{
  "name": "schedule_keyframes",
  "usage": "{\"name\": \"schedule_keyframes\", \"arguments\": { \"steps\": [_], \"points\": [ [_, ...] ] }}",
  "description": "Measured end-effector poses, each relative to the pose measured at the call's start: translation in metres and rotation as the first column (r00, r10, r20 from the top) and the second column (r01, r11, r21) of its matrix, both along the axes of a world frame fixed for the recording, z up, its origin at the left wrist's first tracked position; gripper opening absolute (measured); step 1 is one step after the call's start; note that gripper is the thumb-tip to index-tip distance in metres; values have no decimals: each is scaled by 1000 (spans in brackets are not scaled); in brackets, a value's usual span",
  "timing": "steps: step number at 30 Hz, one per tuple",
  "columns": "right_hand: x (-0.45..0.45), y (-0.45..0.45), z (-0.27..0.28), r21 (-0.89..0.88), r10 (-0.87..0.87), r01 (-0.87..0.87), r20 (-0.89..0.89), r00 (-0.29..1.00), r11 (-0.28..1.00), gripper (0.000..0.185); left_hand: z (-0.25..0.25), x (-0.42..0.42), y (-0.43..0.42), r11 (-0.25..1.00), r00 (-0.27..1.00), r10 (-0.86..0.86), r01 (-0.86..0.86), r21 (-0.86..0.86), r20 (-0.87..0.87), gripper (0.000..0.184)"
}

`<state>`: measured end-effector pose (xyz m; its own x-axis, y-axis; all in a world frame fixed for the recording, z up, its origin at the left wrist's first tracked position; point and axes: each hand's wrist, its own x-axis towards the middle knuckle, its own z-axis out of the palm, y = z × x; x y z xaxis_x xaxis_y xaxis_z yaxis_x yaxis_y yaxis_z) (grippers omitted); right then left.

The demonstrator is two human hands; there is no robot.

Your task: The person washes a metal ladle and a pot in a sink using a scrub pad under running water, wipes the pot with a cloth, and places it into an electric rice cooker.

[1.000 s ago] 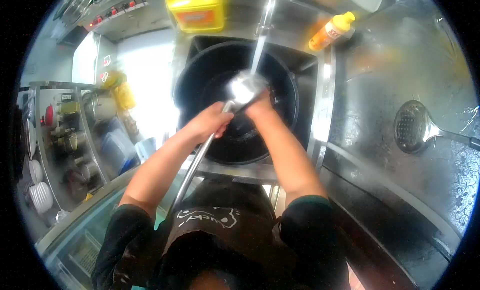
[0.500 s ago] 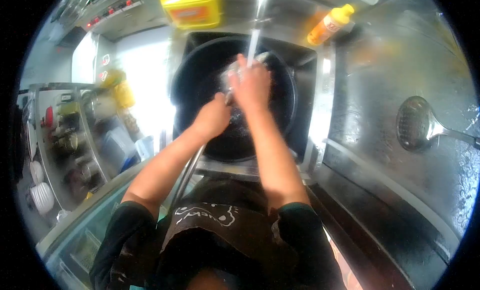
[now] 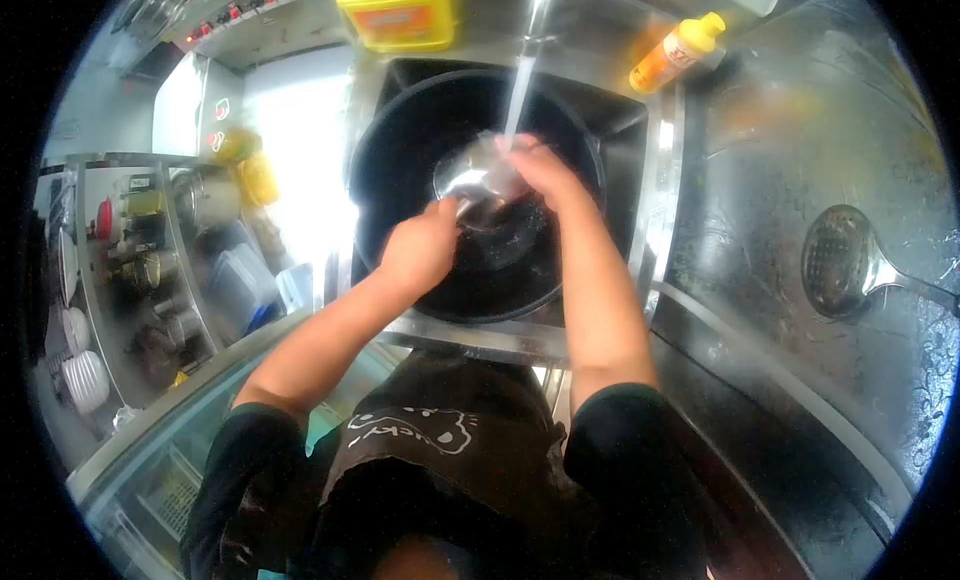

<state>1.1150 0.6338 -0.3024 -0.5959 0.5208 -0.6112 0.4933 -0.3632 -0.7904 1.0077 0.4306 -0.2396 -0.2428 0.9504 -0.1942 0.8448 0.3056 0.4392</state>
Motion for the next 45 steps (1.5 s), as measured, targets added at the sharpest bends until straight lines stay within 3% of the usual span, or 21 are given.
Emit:
{"name": "schedule_keyframes", "arguments": {
  "steps": [2, 3, 5, 7, 9, 12, 15, 19, 21, 22, 23, 25, 29, 32, 33, 35, 37, 39, 42, 43, 45],
  "points": [
    [3, 2, -21, -30, -134, 132, -58, 989, 991, 51, 3, -5, 2, 985, 996, 26, -41, 167, 88, 36],
    [3, 1, -25, -51, -197, 193, -86, 977, 980, 50, 6, -6, 6, 960, 878, 240, -278, 33, 415, 41],
    [4, -2, -33, -23, -273, 274, -185, 944, 961, 38, 17, -8, 17, 761, 254, 579, -508, -403, 775, 52],
    [4, -6, -44, 30, -368, 386, -243, 897, 922, 30, -14, -23, 10, 648, -289, 590, -388, -655, 754, 59],
    [2, -22, -15, 174, -365, 419, -275, 889, 891, 23, -13, -25, 5, 648, -581, 510, -225, -728, 634, 47],
    [8, -49, 1, 516, -143, 333, -372, 917, 790, 25, -25, -23, 0, 729, -714, 382, -157, -666, 586, 33],
    [8, -82, 11, 884, 279, 64, -214, 936, 463, 46, -25, -18, 9, 781, -405, 394, -325, -533, 825, 37],
    [-6, -77, 36, 965, 308, -46, -37, 951, 259, 41, -13, -10, 15, 795, -219, 419, -379, -473, 881, 44],
    [-22, -53, 25, 895, 220, -14, -95, 971, 446, 32, -1, 0, 15, 799, -110, 493, -336, -499, 863, 45],
    [-23, -41, 29, 656, 99, -117, 65, 993, 746, 32, -3, 5, 12, 815, -79, 486, -319, -484, 870, 48],
    [-22, -25, 2, 472, 71, -66, 7, 997, 879, 33, -3, 7, 12, 833, -43, 475, -302, -464, 879, 51],
    [-15, -44, 11, 537, 53, 39, -154, 987, 843, 33, -2, -1, 14, 842, 105, 501, -288, -456, 859, 56],
    [1, -104, 20, 957, 294, -161, 87, 952, 240, 42, -23, -9, 18, 871, 77, 443, -271, -409, 893, 61],
    [-2, -102, 24, 893, 325, -309, 200, 924, 328, 46, -27, -6, 18, 875, 18, 406, -295, -383, 914, 62],
    [-6, -90, 27, 917, 309, -266, 172, 935, 297, 47, -25, -7, 20, 869, 56, 425, -305, -390, 903, 62],
    [-12, -64, 4, 863, 219, -157, 56, 974, 479, 45, -11, -8, 21, 851, 119, 490, -280, -444, 864, 60],
    [-12, -27, -52, 567, 192, -82, -137, 972, 820, 42, 9, -5, 14, 857, 139, 499, -230, -462, 856, 59],
    [-9, -16, 8, 2, 28, -28, 3, 1000, 1000, 36, 11, -3, 9, 880, 112, 466, -165, -446, 878, 59],
    [8, -1, -9, -564, -305, 234, -33, 952, 792, 35, 29, -5, 14, 928, -31, 362, -76, -364, 931, 63],
    [13, 4, -53, -611, -258, 44, -268, 928, 791, 33, 29, -7, 15, 933, -134, 341, -71, -352, 931, 62],
    [10, -23, -14, -680, -477, 146, -329, 815, 719, 34, 28, -14, 20, 943, -340, 283, -72, -325, 897, 61]
  ]
}}
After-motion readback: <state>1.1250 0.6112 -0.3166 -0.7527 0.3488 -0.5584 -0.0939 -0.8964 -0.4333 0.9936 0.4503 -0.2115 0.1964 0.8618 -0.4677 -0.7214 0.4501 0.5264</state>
